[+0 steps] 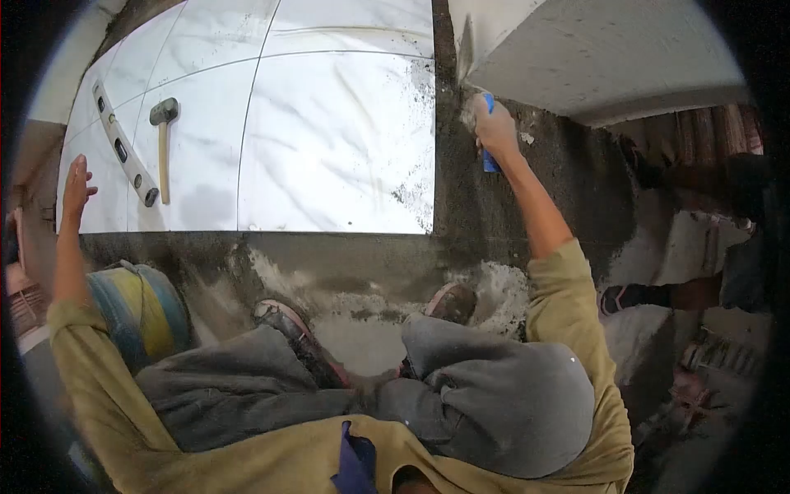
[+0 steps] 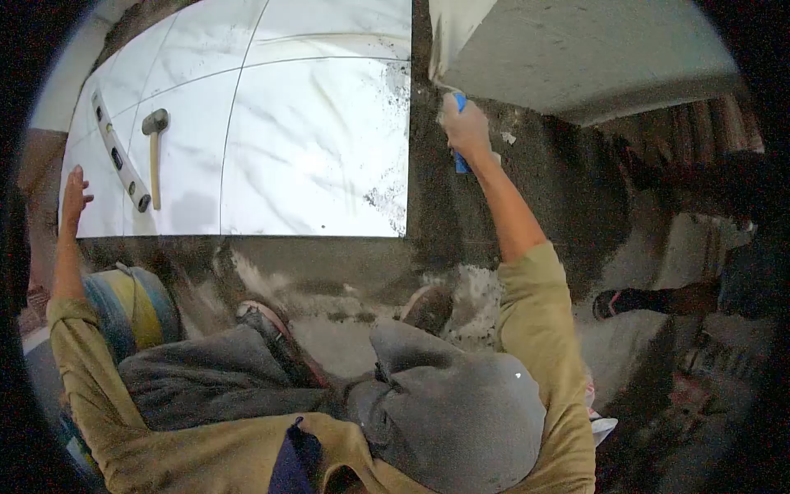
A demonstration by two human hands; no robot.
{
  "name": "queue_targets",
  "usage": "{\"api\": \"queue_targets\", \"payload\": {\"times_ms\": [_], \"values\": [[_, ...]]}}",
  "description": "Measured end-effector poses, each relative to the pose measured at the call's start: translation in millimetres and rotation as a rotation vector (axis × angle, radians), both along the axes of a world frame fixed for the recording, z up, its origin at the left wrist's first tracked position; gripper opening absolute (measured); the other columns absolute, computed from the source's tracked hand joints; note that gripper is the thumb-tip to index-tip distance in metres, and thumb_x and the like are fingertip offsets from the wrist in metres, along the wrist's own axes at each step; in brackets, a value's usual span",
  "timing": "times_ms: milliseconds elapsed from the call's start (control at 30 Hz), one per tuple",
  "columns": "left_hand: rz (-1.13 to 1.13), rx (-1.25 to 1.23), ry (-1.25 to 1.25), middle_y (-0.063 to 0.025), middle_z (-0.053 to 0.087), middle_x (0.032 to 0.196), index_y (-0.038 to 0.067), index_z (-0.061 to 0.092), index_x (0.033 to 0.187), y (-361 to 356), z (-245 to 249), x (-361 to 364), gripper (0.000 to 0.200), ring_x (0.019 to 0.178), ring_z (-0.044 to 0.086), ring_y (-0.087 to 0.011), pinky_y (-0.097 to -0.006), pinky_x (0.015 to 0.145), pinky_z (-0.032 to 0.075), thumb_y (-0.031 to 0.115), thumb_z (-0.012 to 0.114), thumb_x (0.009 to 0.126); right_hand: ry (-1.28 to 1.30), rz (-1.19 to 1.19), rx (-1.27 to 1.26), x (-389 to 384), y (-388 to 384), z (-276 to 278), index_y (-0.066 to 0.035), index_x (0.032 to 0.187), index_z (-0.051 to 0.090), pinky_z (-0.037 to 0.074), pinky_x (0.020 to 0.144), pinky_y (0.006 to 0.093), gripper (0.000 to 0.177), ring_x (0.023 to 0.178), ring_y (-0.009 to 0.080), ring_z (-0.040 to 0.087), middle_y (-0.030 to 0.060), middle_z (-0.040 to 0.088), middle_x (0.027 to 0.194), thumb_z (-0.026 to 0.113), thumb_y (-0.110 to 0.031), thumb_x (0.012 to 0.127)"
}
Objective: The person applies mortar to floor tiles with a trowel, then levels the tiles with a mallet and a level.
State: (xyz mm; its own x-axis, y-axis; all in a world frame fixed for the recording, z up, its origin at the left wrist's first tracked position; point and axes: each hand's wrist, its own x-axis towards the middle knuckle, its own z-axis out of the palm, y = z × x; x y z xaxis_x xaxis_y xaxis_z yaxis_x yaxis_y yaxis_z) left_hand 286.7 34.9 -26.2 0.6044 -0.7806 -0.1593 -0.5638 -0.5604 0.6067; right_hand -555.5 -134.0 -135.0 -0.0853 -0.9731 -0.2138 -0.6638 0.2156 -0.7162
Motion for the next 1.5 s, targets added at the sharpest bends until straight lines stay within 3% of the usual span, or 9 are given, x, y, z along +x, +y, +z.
{"api": "queue_targets", "payload": {"times_ms": [67, 200, 267, 900, 1100, 1200, 1267, 1400, 1500], "values": [[0.001, -0.024, -0.005, -0.0166, 0.037, 0.15, 0.009, 0.034, 0.15, 5, -8, 9, 0.075, 0.124, 0.049, -0.0325, -0.0402, 0.083, 0.053, 0.062, 0.04, 0.097, 0.275, 0.123, -0.031, -18, -17, -46, 0.007, 0.082, 0.065, 0.054, 0.063, 0.0429, 0.063, 0.055, 0.0289, 0.066, 0.0182, 0.065, 0.066, 0.048, -0.052, 0.093], [-0.05, -0.044, -0.033, -0.017, 0.038, 0.15, 0.009, 0.033, 0.15, -1, -8, 27, 0.079, 0.122, 0.051, -0.0327, -0.0398, 0.083, 0.053, 0.065, 0.041, 0.095, 0.066, 0.012, 0.132, 8, -11, 14, 0.007, 0.081, 0.065, 0.054, 0.062, 0.0428, 0.064, 0.053, 0.0279, 0.066, 0.0164, 0.063, 0.062, 0.048, -0.054, 0.091], [-0.095, -0.044, -0.039, -0.0173, 0.038, 0.149, 0.009, 0.033, 0.15, 7, -10, 28, 0.081, 0.122, 0.051, -0.0326, -0.0398, 0.083, 0.053, 0.067, 0.042, 0.094, 0.121, 0.026, 0.118, 6, -14, -6, -0.002, 0.071, 0.053, 0.047, 0.043, 0.0373, 0.057, 0.046, 0.0203, 0.058, 0.0069, 0.055, 0.059, 0.052, -0.054, 0.094], [-0.085, -0.058, -0.001, -0.0183, 0.04, 0.148, 0.01, 0.032, 0.151, 2, -12, 32, 0.081, 0.124, 0.049, -0.0321, -0.0408, 0.087, 0.051, 0.066, 0.043, 0.094, 0.079, 0.021, 0.046, 13, -1, 10, 0.002, 0.073, 0.059, 0.05, 0.048, 0.0393, 0.062, 0.05, 0.0241, 0.063, 0.0122, 0.06, 0.059, 0.05, -0.056, 0.093], [-0.055, -0.021, -0.002, -0.0145, 0.036, 0.152, 0.009, 0.032, 0.151, 2, -19, 42, 0.08, 0.127, 0.048, -0.033, -0.0413, 0.087, 0.051, 0.064, 0.043, 0.094, 0.276, 0.131, 0.099, -13, -16, -17, 0.009, 0.087, 0.064, 0.053, 0.065, 0.0444, 0.068, 0.065, 0.0354, 0.069, 0.0218, 0.066, 0.07, 0.047, -0.057, 0.092], [-0.046, -0.059, -0.021, -0.0153, 0.037, 0.151, 0.01, 0.032, 0.151, 5, -17, 43, 0.08, 0.127, 0.048, -0.0336, -0.0414, 0.087, 0.051, 0.065, 0.043, 0.094, 0.333, -0.011, -0.293, -12, -9, -26, 0.011, 0.093, 0.065, 0.053, 0.073, 0.0454, 0.07, 0.076, 0.0394, 0.07, 0.0258, 0.068, 0.078, 0.047, -0.057, 0.092], [-0.047, -0.069, -0.022, -0.0171, 0.04, 0.148, 0.01, 0.032, 0.151, 0, -16, 37, 0.08, 0.124, 0.049, -0.0338, -0.0407, 0.086, 0.051, 0.066, 0.042, 0.094, 0.407, 0.179, 0.132, -15, -18, -7, 0.009, 0.097, 0.065, 0.047, 0.088, 0.0512, 0.068, 0.1, 0.0486, 0.062, 0.0348, 0.064, 0.097, 0.042, -0.055, 0.095], [-0.015, 0.048, -0.044, -0.0227, 0.046, 0.141, 0.01, 0.032, 0.151, 2, -1, 26, 0.083, 0.114, 0.055, -0.0338, -0.0389, 0.084, 0.051, 0.069, 0.039, 0.093, 0.29, -0.079, -0.209, -11, -13, -25, 0.009, 0.098, 0.064, 0.053, 0.072, 0.0445, 0.07, 0.077, 0.0378, 0.07, 0.026, 0.068, 0.083, 0.045, -0.058, 0.094], [0.043, -0.012, -0.034, -0.0244, 0.047, 0.139, 0.008, 0.031, 0.151, 4, -6, 17, 0.085, 0.112, 0.056, -0.0338, -0.0392, 0.084, 0.051, 0.07, 0.037, 0.093, 0.642, 0.262, -0.1, -28, -33, -40, 0.008, 0.095, 0.064, 0.053, 0.067, 0.0423, 0.068, 0.072, 0.0334, 0.07, 0.0229, 0.068, 0.077, 0.047, -0.058, 0.094]]}}
